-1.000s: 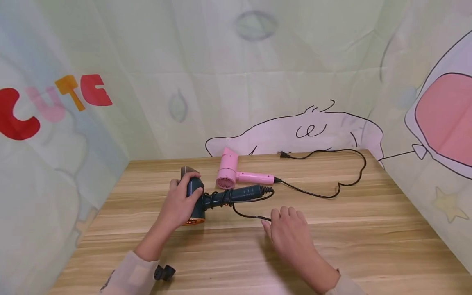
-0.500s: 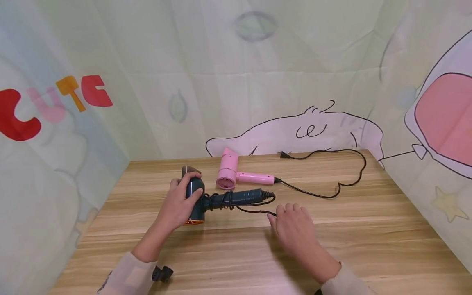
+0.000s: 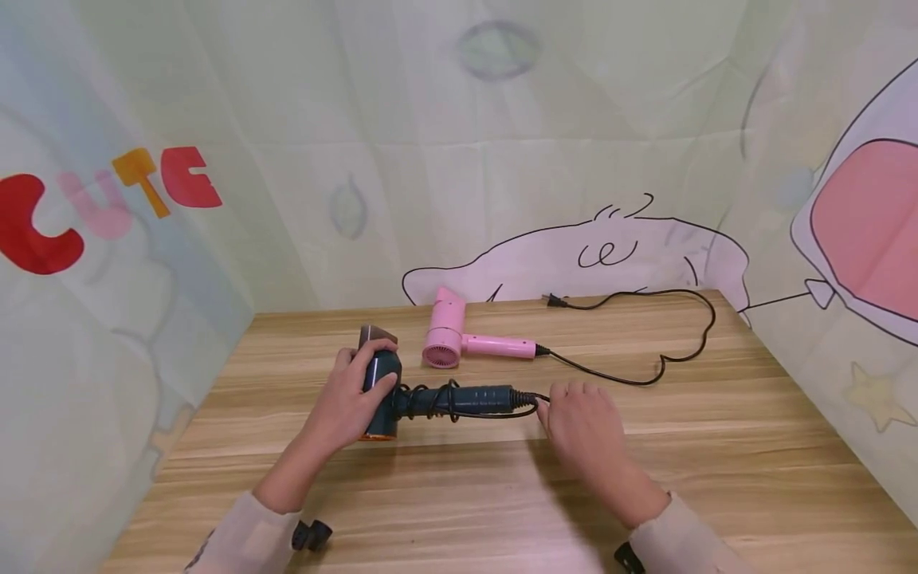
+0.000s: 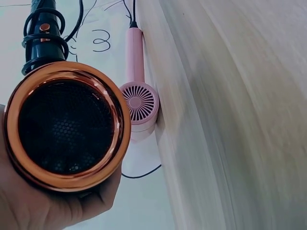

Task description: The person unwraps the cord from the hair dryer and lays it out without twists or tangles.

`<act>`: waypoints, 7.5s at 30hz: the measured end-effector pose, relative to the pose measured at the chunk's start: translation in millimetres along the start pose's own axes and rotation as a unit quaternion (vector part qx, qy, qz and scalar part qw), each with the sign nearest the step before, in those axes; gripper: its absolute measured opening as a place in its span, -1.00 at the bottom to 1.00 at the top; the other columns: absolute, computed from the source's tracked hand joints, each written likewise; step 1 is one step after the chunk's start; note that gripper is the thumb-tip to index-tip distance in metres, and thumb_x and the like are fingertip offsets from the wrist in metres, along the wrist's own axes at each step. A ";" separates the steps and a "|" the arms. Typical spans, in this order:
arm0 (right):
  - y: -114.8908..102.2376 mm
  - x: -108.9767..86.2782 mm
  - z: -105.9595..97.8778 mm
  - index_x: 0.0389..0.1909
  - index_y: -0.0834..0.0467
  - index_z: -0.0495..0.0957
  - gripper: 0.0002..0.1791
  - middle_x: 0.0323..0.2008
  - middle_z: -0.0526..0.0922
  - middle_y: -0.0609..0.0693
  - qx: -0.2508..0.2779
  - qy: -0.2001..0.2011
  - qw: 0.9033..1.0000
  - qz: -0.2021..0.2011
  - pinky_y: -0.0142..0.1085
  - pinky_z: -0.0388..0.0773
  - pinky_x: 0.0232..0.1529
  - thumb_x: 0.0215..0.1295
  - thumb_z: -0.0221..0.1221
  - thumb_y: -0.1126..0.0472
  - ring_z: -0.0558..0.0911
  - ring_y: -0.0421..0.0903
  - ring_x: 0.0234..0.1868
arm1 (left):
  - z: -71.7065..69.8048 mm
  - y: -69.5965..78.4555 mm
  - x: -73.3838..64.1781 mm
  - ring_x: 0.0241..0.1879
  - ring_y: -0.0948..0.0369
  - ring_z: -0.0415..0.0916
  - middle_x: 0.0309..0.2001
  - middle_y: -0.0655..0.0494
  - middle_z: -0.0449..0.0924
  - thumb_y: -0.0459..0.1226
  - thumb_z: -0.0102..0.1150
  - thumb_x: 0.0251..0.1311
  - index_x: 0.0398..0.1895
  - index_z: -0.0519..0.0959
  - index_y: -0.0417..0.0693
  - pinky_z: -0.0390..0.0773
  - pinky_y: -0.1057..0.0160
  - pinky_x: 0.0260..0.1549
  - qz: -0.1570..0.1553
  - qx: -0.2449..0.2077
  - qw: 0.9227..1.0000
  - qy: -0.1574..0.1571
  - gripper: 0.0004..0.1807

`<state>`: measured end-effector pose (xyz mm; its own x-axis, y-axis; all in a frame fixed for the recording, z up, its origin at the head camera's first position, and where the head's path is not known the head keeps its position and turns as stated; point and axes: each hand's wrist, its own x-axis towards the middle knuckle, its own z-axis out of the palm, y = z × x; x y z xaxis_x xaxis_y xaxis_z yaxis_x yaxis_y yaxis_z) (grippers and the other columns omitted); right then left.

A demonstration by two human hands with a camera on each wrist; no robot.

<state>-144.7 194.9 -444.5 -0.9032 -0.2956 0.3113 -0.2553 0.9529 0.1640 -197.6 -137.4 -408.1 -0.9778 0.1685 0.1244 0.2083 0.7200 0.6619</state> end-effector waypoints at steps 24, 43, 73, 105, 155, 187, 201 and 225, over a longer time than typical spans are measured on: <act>10.0 27.4 -20.8 -0.57 0.17 0.15 -0.47 -0.63 0.14 0.00 0.017 0.127 0.991 0.023 -0.28 0.07 -0.59 0.49 0.09 -0.04 0.16 -0.05 -0.63 | 9.5 -11.0 -11.1 -0.09 -0.10 0.53 0.22 -0.17 0.27 0.01 0.10 0.43 0.33 0.36 0.46 0.63 0.02 -0.29 0.013 0.038 0.999 -0.025 -0.56; -0.2 15.1 -52.6 -0.54 0.17 0.15 -0.52 -0.59 0.11 0.00 0.057 0.193 0.979 0.008 -0.27 0.05 -0.49 0.48 -0.02 -0.06 0.10 -0.05 -0.58 | 11.3 -17.7 -5.8 -0.08 -0.14 0.53 0.30 -0.22 0.20 0.03 0.03 0.45 0.38 0.32 0.42 0.63 -0.02 -0.26 -0.016 0.040 0.999 -0.010 -0.54; -18.3 -22.7 -26.1 -0.45 0.22 0.31 -0.24 -0.54 0.16 0.01 0.036 0.140 0.989 -0.034 -0.22 0.17 -0.44 0.60 -0.62 -0.25 0.18 -0.02 -0.52 | 3.8 -10.0 -1.1 -0.04 -0.25 0.54 0.35 -0.31 0.11 0.02 0.03 0.44 0.39 0.31 0.37 0.67 -0.16 -0.19 -0.045 0.016 0.998 0.045 -0.52; -1.6 -4.3 -0.3 -0.51 0.18 0.31 -0.52 -0.59 0.23 0.02 -0.011 -0.006 1.000 -0.015 -0.18 0.31 -0.45 0.52 0.05 -0.08 0.26 -0.02 -0.53 | -3.5 -15.5 -1.2 0.05 -0.19 0.49 0.28 -0.23 0.23 -0.03 0.07 0.44 0.37 0.34 0.36 0.61 -0.21 -0.07 0.010 -0.021 0.999 0.030 -0.54; -8.7 44.8 -36.6 -0.58 0.18 0.23 -0.45 -0.61 0.25 0.04 0.064 0.023 0.997 0.042 -0.24 0.15 -0.52 0.60 -0.11 -0.09 0.24 -0.02 -0.57 | -0.9 -38.4 -19.2 -0.08 -0.14 0.54 0.27 -0.19 0.21 -0.01 0.08 0.44 0.34 0.35 0.43 0.63 0.02 -0.30 0.006 0.034 0.999 0.008 -0.56; -19.0 8.0 -75.4 -0.55 0.11 0.19 -0.58 -0.56 0.16 -0.01 0.107 0.086 0.990 0.019 -0.27 0.12 -0.40 0.55 -0.06 0.03 0.14 -0.06 -0.51 | 1.7 -35.6 -9.2 -0.13 -0.16 0.54 0.33 -0.26 0.15 0.00 0.04 0.46 0.39 0.31 0.39 0.61 -0.01 -0.29 -0.022 0.052 0.998 0.026 -0.53; -18.8 0.5 -69.2 -0.47 0.12 0.27 -0.64 -0.52 0.21 -0.02 0.127 0.065 0.990 0.011 -0.26 0.19 -0.38 0.54 0.01 0.04 0.20 -0.06 -0.48 | 0.5 -32.7 -7.4 -0.10 -0.21 0.56 0.33 -0.32 0.14 -0.02 0.05 0.44 0.39 0.32 0.33 0.62 -0.07 -0.25 -0.045 0.048 0.997 0.044 -0.51; 10.3 -13.4 -21.4 -0.42 0.15 0.23 -0.64 -0.53 0.18 -0.03 0.143 0.020 0.989 0.016 -0.25 0.17 -0.41 0.56 0.03 0.04 0.18 -0.08 -0.50 | -1.1 -33.1 -5.9 -0.09 -0.21 0.55 0.33 -0.31 0.13 0.01 0.03 0.44 0.39 0.31 0.37 0.62 -0.04 -0.26 -0.049 0.037 0.997 0.040 -0.52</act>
<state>-127.9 207.2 -427.0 -0.8990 -0.2624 0.3506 -0.3199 0.9403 -0.1166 -198.7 -163.0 -429.9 -0.9916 0.0430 0.1217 0.1096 0.7784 0.6181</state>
